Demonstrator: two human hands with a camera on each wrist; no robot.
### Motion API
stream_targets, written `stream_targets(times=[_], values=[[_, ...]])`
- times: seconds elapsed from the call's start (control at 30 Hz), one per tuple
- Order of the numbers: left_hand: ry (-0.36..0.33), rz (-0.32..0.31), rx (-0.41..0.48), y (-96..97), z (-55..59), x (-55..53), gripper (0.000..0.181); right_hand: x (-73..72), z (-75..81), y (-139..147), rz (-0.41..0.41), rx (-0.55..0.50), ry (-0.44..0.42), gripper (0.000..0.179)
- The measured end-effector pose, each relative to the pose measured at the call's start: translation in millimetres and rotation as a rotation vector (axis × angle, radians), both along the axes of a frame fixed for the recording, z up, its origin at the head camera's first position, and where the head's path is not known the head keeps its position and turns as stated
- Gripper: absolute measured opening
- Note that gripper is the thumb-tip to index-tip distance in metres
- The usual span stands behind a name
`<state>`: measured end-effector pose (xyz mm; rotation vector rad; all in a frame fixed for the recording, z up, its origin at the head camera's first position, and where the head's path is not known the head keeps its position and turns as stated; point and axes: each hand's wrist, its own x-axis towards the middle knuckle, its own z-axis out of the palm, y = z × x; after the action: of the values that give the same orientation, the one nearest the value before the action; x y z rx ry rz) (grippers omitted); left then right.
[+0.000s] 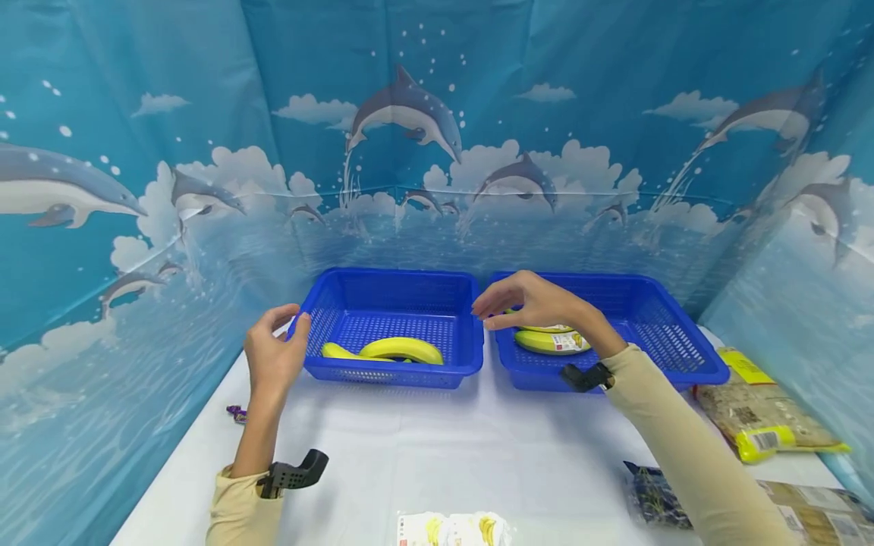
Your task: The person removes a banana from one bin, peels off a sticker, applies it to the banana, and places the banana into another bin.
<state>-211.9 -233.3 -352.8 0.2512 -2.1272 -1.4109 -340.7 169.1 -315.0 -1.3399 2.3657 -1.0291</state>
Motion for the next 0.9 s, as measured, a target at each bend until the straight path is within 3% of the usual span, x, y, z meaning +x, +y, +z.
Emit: stream_targets(times=[0.07, 0.2, 0.37, 0.9], values=[[-0.095, 0.023, -0.036, -11.7, -3.4, -0.9, 0.040, -0.3, 0.5, -5.9, 0.013, -0.001, -0.002, 0.034], [-0.285, 0.005, -0.067, -29.0, -11.4, -5.5, 0.051, -3.3, 0.4, -17.5, 0.038, 0.005, -0.025, 0.035], [-0.421, -0.021, -0.092, -41.3, -19.6, -12.3, 0.054, -8.2, 1.0, -34.1, 0.062, -0.001, -0.051, 0.036], [-0.443, -0.087, 0.007, -53.6, -30.1, -15.4, 0.048, -22.3, 7.8, -61.2, 0.110, -0.021, -0.167, 0.040]])
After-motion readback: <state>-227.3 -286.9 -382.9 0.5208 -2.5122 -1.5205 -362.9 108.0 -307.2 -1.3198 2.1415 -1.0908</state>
